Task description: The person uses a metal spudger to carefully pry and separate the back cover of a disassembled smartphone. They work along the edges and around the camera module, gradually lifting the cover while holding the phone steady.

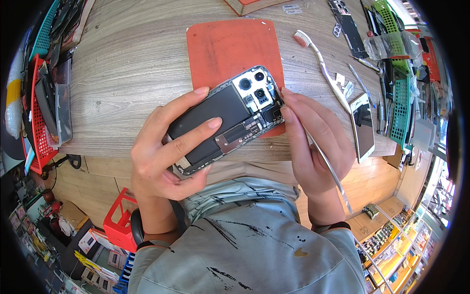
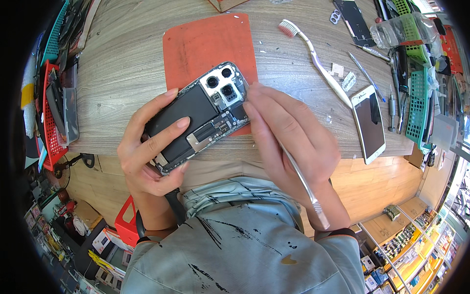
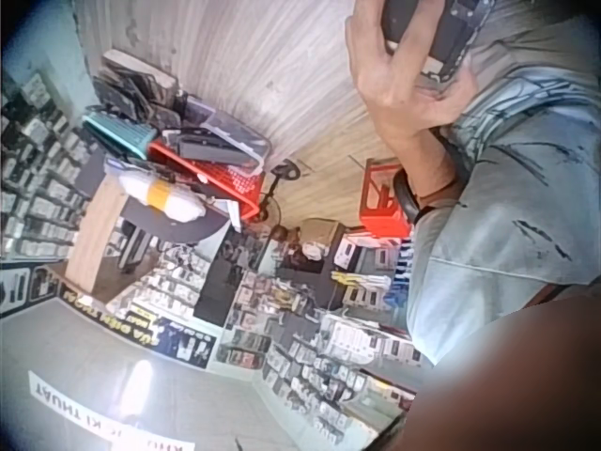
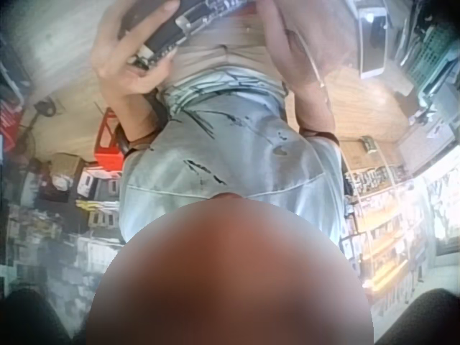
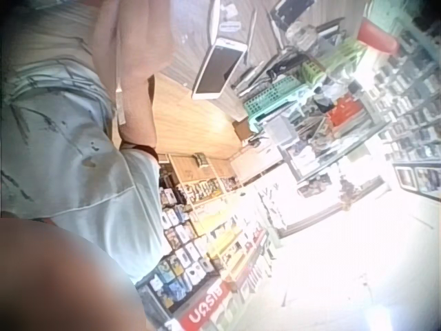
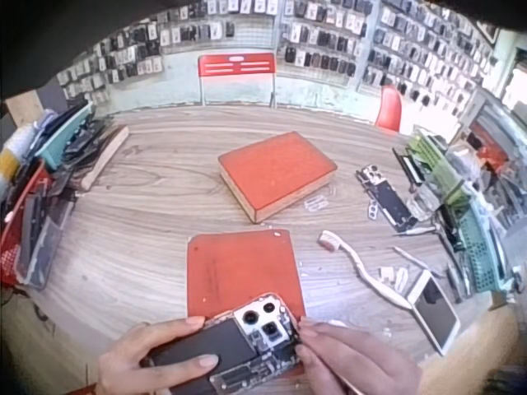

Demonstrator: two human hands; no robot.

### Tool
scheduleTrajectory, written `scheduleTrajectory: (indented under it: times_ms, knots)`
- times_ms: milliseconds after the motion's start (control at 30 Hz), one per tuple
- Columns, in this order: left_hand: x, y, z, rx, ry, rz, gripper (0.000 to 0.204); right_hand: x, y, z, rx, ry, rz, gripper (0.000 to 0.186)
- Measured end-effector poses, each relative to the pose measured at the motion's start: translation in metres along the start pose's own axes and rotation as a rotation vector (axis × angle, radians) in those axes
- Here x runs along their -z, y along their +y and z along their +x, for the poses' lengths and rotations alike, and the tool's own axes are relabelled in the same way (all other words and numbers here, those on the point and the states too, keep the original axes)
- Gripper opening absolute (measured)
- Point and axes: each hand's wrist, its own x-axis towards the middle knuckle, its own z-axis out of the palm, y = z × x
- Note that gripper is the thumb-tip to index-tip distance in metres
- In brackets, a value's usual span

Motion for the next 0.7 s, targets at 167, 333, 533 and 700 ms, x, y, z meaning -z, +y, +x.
scheduleTrajectory:
  times_ms: [167,333,533,700]
  knots:
    - [0.0,-0.001,0.0,-0.002,-0.003,-0.004,0.073,-0.006,-0.001,-0.004,0.079,0.009,-0.123,0.031]
    - [0.001,-0.001,-0.001,0.008,-0.005,-0.001,0.073,-0.011,0.001,-0.006,0.133,0.037,-0.172,0.033]
    - [0.003,-0.004,0.001,-0.027,-0.029,0.025,0.075,-0.012,0.0,-0.009,0.14,0.033,-0.22,0.036]
    - [0.002,0.0,0.002,-0.004,-0.011,-0.005,0.074,-0.012,0.0,-0.01,0.15,0.024,-0.231,0.036]
